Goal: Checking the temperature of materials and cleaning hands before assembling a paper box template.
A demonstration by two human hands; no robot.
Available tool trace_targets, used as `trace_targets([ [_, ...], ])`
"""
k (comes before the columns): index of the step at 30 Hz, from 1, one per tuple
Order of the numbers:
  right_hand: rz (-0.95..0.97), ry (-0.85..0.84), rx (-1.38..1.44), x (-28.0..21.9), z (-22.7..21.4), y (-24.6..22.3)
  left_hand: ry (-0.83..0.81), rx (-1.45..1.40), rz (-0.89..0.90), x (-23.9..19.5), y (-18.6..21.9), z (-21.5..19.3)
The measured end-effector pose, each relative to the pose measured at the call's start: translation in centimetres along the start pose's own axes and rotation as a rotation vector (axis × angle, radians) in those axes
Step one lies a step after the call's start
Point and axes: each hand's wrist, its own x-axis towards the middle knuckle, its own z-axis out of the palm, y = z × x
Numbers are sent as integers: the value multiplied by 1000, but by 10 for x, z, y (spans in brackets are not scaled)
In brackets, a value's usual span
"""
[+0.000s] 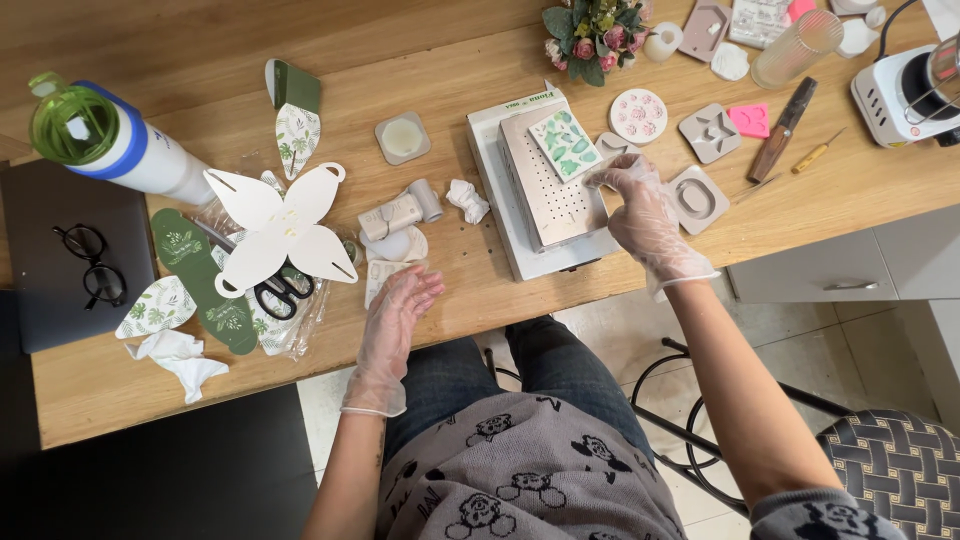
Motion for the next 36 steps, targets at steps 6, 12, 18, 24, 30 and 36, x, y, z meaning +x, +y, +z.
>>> trace_targets([
  [6, -29, -26, -83, -2, -5, -9, 11, -2, 10, -3, 3, -4],
  [12, 229, 140, 587, -24, -2, -19, 32, -12, 2, -4, 1, -13],
  [18, -17, 123, 155, -25, 15, -14, 19, -5, 1, 0, -3, -14],
  [24, -150, 87, -227, -22, 23, -10, 25, -18, 1, -3, -3, -15],
  [30, -284, 114, -313, -22, 20, -6, 31, -10, 0, -3, -5, -22],
  [36, -443, 132, -432, -19, 16, 0, 47, -14, 8, -4, -4, -26],
])
